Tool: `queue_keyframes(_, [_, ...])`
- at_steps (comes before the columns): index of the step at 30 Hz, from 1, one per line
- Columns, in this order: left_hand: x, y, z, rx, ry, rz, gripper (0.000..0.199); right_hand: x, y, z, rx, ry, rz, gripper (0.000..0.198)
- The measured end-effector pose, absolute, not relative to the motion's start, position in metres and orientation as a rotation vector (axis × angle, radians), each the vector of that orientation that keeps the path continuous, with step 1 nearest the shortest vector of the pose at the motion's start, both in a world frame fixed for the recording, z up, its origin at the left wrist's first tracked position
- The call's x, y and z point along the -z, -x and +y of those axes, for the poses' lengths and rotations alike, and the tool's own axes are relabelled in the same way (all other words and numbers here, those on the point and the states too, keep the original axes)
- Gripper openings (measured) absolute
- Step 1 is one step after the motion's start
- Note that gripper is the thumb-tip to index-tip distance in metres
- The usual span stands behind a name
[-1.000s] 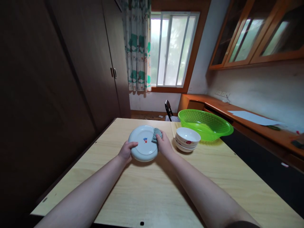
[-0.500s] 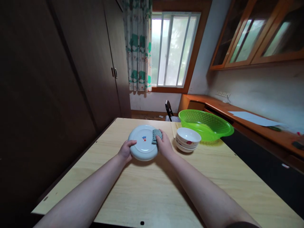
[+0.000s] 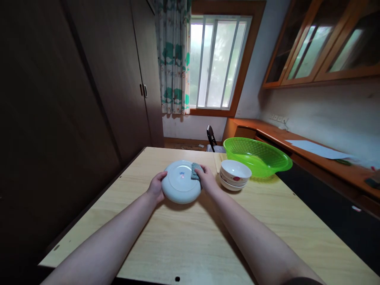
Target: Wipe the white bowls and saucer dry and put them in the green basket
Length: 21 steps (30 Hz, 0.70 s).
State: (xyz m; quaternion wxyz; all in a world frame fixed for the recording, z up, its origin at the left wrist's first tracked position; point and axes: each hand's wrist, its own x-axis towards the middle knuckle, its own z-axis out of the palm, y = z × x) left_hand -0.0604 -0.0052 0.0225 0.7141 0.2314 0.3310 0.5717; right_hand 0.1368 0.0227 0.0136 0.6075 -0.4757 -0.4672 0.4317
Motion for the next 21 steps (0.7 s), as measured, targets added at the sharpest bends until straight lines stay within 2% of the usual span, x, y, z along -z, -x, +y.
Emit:
queue_keyframes(6, [-0.029, 0.059, -0.011, -1.292, -0.526, 0.666, 0.026, -0.018, -0.137, 0.021, -0.982, 1.110, -0.981, 0.035])
queue_keyframes(12, [-0.029, 0.062, -0.013, -1.328, -0.595, 0.554, 0.041, -0.017, -0.132, 0.016, -0.988, 1.063, -0.979, 0.034])
queue_keyframes(17, [-0.027, 0.057, -0.015, -1.348, -0.722, 0.525, 0.061, -0.013, -0.127, 0.012, -0.929, 1.049, -1.004, 0.039])
queue_keyframes(21, [-0.028, 0.053, -0.016, -1.344, -0.772, 0.543, 0.065, -0.012, -0.126, 0.010, -0.897, 1.101, -0.983, 0.043])
